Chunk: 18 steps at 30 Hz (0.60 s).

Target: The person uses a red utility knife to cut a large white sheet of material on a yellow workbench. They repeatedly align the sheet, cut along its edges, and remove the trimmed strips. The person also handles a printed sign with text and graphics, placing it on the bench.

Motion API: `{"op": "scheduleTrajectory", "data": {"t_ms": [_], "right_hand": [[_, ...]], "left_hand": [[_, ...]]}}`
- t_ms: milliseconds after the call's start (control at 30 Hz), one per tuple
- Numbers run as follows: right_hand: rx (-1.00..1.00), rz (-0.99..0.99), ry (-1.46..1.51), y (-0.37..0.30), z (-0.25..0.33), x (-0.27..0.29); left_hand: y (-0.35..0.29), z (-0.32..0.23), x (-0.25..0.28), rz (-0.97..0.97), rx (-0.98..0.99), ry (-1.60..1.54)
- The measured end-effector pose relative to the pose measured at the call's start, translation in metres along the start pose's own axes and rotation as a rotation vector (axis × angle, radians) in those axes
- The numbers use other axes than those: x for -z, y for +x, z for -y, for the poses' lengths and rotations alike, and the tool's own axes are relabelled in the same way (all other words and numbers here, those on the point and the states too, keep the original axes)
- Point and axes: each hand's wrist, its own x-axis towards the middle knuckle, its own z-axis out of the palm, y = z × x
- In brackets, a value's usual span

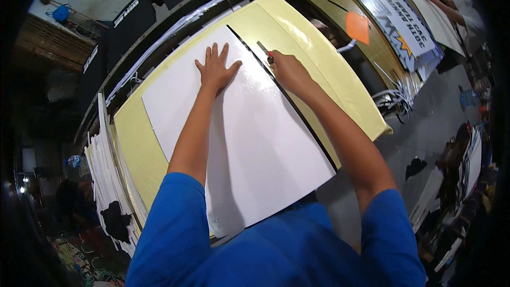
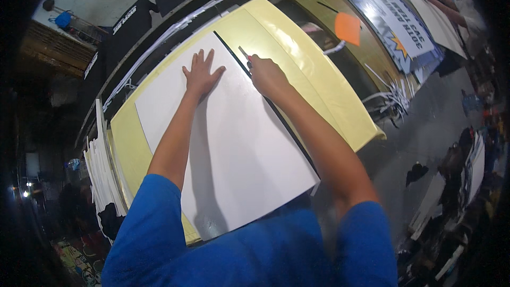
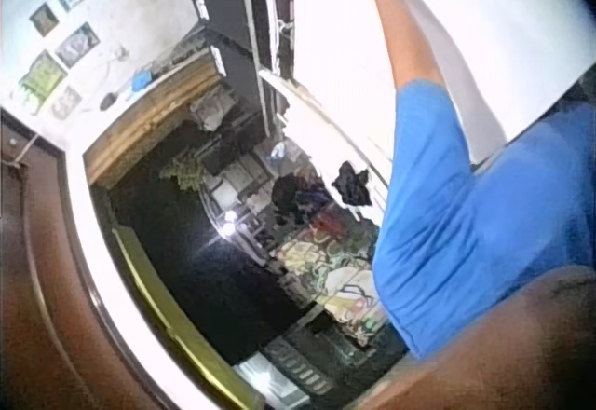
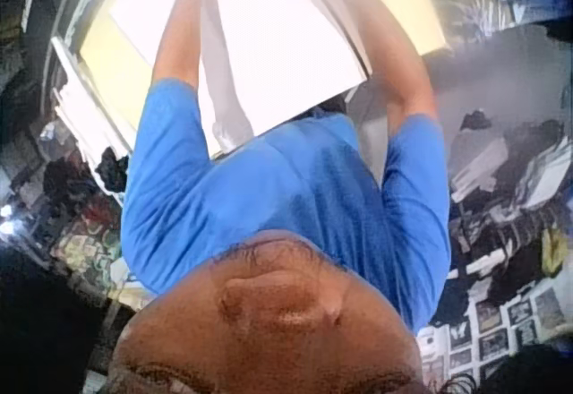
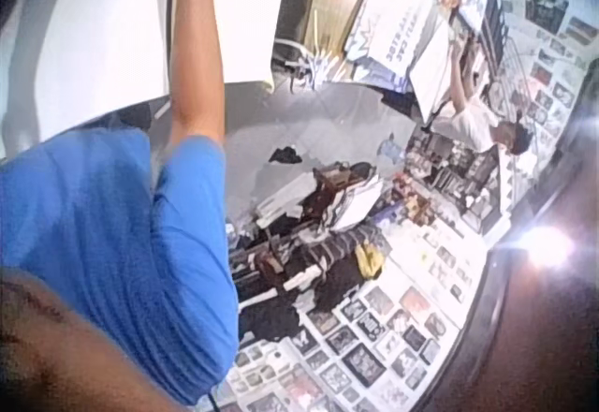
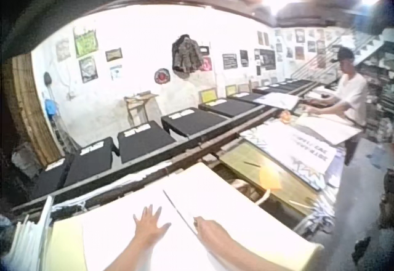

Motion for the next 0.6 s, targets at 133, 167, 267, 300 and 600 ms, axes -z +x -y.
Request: {"op": "scheduleTrajectory", "data": {"t_ms": [133,167,267,300,600], "right_hand": [[0.032,0.02,-0.073,0.072,0.015,-0.03],[0.035,0.024,-0.087,0.086,0.017,-0.036],[0.054,0.021,-0.104,0.122,0.022,-0.052],[0.057,0.015,-0.112,0.134,0.022,-0.055],[0.076,0.069,-0.188,0.19,0.033,-0.072]], "left_hand": [[0.008,0.007,0.004,0.033,0.037,0.007],[0.01,0.009,0.005,0.041,0.048,0.009],[0.016,0.015,0.004,0.035,0.049,-0.014],[0.019,0.016,0.005,0.036,0.05,-0.019],[0.021,0.015,0.008,0.054,0.061,-0.034]]}}
